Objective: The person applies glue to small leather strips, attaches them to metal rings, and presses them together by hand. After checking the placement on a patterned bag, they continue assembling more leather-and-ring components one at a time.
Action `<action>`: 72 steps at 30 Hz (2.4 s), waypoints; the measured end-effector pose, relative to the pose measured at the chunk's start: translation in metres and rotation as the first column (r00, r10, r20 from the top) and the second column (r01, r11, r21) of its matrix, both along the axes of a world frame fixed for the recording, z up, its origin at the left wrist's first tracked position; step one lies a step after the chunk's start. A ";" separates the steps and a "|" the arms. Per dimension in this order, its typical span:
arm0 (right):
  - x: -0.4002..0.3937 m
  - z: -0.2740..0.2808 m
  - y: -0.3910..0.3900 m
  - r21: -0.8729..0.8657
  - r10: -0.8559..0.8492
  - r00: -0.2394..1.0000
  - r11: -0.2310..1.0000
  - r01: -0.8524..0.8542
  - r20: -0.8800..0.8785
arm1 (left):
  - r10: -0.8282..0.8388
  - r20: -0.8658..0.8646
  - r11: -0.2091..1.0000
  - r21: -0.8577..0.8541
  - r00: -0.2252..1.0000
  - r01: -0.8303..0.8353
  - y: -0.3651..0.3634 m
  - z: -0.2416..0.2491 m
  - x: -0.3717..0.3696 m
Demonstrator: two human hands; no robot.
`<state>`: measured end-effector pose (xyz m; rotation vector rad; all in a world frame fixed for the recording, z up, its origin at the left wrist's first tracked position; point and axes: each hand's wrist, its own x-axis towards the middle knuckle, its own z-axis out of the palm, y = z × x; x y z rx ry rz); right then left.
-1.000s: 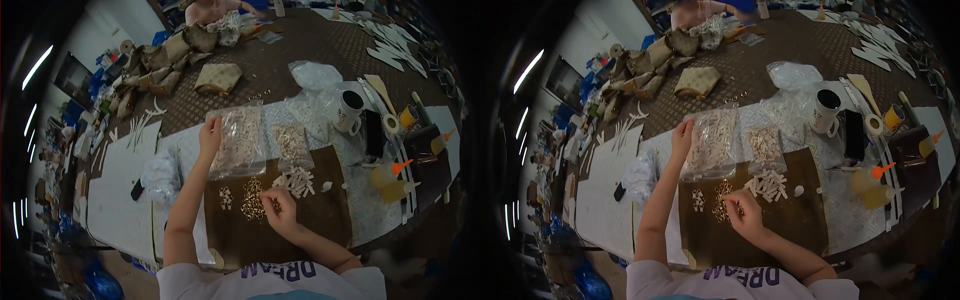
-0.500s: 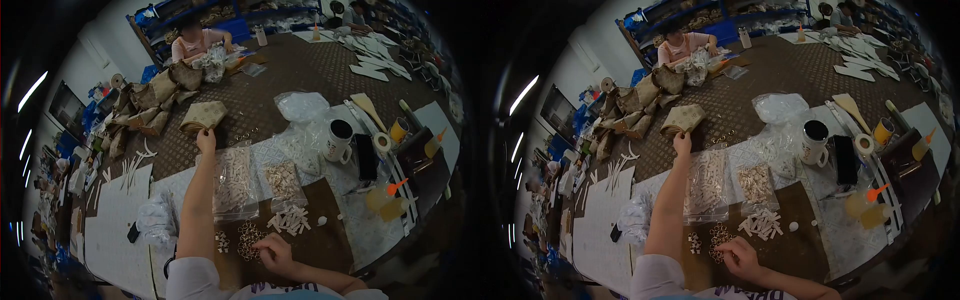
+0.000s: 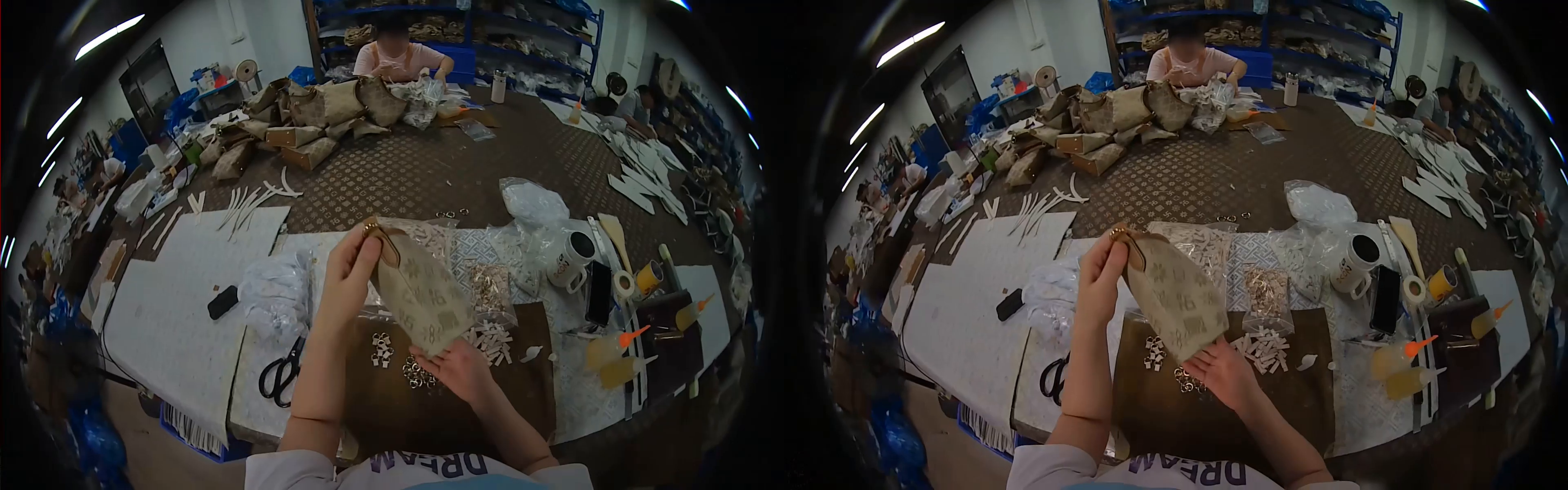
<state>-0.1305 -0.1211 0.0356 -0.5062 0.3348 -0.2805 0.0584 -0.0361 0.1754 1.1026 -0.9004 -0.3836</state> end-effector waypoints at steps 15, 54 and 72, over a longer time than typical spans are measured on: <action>0.032 -0.031 0.005 -0.029 0.226 0.965 0.974 -0.224 0.130 | -0.252 0.108 0.929 0.306 0.962 0.209 0.019 -0.027 0.018; 0.031 -0.027 -0.001 -0.114 0.135 0.975 0.987 -0.116 0.175 | -0.210 0.190 0.937 0.319 0.959 0.142 0.012 -0.021 0.001; 0.032 -0.031 -0.002 -0.106 0.136 0.977 0.987 -0.120 0.163 | -0.199 0.197 0.940 0.314 0.960 0.130 0.012 -0.019 -0.001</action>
